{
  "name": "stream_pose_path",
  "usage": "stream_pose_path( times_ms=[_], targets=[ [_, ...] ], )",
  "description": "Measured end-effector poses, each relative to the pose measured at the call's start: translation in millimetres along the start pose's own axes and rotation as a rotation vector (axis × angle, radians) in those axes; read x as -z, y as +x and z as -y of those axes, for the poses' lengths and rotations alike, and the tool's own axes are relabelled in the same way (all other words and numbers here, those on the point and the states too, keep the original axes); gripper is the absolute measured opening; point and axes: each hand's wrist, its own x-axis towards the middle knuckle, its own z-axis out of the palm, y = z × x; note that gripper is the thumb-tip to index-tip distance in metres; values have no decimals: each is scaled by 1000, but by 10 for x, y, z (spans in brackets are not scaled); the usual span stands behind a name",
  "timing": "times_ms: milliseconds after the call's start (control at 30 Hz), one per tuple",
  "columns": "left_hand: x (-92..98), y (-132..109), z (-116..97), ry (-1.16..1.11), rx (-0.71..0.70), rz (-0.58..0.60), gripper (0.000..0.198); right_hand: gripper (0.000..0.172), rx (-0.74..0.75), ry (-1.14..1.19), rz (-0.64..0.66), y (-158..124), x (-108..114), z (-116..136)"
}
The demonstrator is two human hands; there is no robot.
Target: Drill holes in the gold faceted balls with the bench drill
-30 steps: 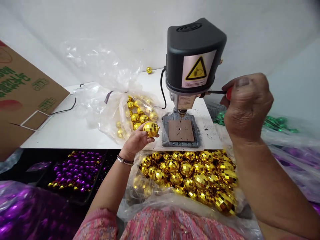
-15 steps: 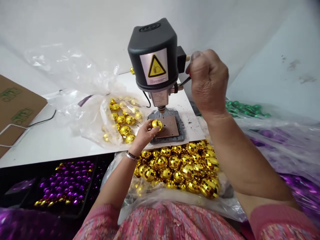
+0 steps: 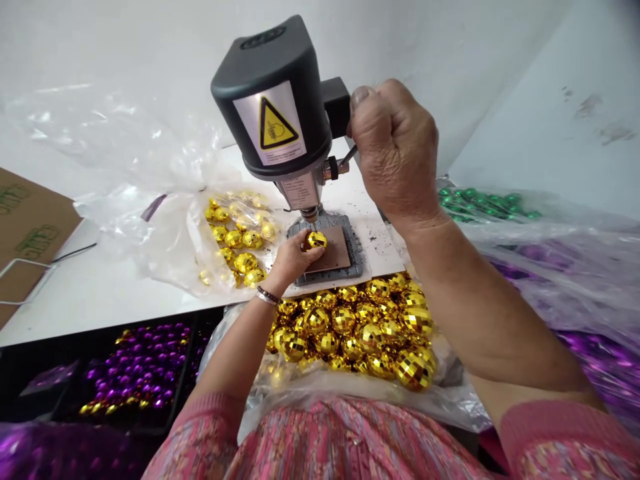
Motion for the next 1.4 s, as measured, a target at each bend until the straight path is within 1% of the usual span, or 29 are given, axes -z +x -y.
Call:
stream_pose_path(
  times_ms=[133,400,500,667,867,1000,1133,1233,1400],
  targets=[
    [-3,60,-42,-27,10,41,56,40,21,21,-1,-14,9,-14],
    [-78,66,-39,-249,101,71,75,34,22,31,6,-126,64,-6],
    [-103,48,-33,-267,115,60,75,31,47,45,3,-210,88,-17],
    [-102,26,-58,-267,125,49,75,21,63,2,11,-373,150,-75],
    [-122,30,-13,-269,87,49,71,17,200,-26,54,-601,183,-204],
    [-143,34,23,-319,75,71,72,16,262,-62,25,-702,160,-300],
    [-127,17,15,-278,77,66,73,14,339,-86,-4,-769,133,-392],
    [-122,11,21,-255,78,61,73,16,340,-90,-25,-803,107,-444],
    [-165,32,79,-328,50,73,72,20,277,-51,-82,-865,35,-523]
  ],
)
